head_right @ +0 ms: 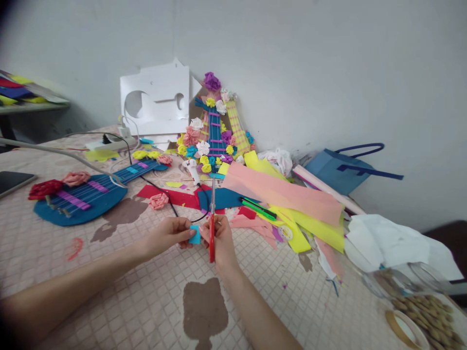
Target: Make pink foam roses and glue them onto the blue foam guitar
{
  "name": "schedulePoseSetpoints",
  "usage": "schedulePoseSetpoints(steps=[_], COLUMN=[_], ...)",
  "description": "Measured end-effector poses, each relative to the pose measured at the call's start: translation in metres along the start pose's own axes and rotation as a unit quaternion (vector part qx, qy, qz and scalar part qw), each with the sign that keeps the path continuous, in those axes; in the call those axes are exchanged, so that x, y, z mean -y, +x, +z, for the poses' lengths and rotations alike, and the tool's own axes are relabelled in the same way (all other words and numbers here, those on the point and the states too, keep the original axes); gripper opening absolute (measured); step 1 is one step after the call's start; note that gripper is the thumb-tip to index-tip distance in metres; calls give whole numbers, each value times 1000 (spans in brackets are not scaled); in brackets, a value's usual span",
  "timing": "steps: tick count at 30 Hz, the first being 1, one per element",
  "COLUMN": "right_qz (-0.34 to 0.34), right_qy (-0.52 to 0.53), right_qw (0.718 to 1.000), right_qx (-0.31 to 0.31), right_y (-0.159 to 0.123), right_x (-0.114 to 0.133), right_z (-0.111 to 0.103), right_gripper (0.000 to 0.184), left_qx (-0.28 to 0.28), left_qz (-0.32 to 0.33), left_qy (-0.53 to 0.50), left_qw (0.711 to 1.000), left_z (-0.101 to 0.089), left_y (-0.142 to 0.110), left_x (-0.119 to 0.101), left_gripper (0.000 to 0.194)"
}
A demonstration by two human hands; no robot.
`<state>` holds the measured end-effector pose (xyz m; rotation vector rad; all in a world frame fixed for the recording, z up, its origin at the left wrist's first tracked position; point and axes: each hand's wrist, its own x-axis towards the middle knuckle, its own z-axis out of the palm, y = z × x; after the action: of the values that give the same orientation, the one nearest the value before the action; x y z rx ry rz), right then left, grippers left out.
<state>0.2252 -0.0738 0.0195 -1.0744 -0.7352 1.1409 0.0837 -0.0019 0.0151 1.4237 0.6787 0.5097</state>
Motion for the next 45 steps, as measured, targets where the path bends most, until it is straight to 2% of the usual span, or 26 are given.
schedulePoseSetpoints(steps=[17,23,28,34,41,45], right_qz=[-6,-17,0,-5,-22,-19], right_qy=[-25,-19,-40,-40,-58,-47], right_qw=[1000,1000,999,999,998,998], right_qx=[-18,-8,-9,5,-27,-22], right_y=[1,4,5,3,3,4], right_x=[3,-3,-2,1,-2,1], right_z=[4,-2,-7,-3,-1,-3], right_gripper=[39,40,36,42,43,42], left_qx=[6,1,-6,-8,-6,-13], left_qz=[4,0,-4,-8,-4,-1], left_qy=[20,12,-13,-2,13,4], left_qw=[1000,1000,1000,1000,1000,1000], left_z=[1,0,-1,0,4,2], left_y=[1,1,1,1,-1,-2], left_x=[2,3,2,1,1,-2], left_gripper=[33,34,37,37,35,36])
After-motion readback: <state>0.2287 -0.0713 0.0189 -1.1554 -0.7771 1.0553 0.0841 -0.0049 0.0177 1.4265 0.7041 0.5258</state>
